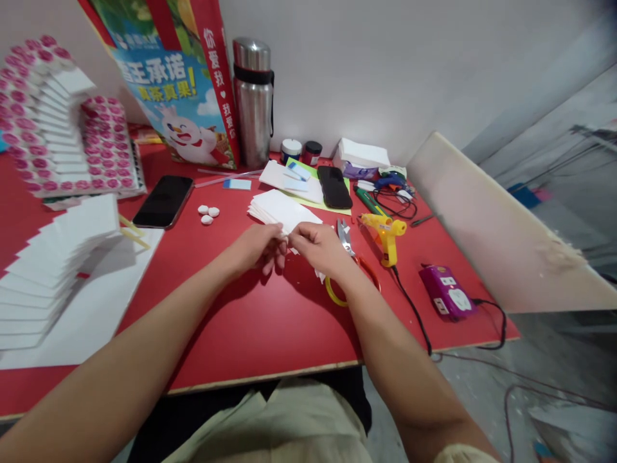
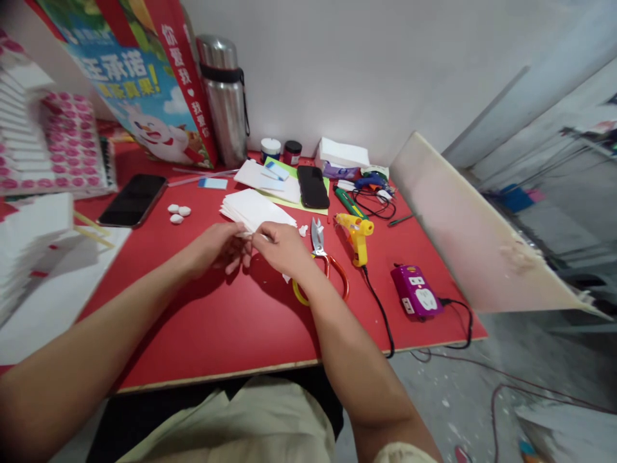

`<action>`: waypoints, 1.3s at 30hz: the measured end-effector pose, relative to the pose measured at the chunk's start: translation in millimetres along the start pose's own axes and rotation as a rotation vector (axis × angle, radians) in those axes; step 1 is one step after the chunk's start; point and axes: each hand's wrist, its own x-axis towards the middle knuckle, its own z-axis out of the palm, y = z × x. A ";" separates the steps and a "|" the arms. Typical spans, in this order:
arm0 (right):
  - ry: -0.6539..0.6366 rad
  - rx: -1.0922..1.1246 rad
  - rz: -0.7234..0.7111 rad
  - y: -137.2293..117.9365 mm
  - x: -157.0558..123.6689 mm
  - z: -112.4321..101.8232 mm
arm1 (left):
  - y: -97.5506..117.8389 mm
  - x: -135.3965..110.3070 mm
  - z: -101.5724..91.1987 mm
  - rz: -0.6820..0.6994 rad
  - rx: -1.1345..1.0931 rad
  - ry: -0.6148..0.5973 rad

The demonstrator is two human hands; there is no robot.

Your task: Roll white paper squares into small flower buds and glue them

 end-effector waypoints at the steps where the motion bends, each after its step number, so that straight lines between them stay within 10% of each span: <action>1: -0.008 -0.044 -0.025 0.4 -0.4 -0.1 | -0.3 2.0 -1.5 -0.085 -0.181 -0.078; 5: -0.031 -0.171 -0.073 0.8 -2.5 0.9 | -2.5 5.6 -5.5 -0.232 -0.580 -0.208; 13: -0.082 -0.282 -0.125 -0.8 -4.8 -2.3 | -7.4 1.8 -7.2 -0.168 -0.587 -0.165; 29: 0.134 -0.141 -0.034 -0.2 -3.4 11.2 | -5.1 -4.3 4.5 0.312 0.354 0.255; 39: -0.076 0.464 0.276 -0.5 -0.4 7.5 | -6.6 -6.1 0.2 0.354 0.514 0.328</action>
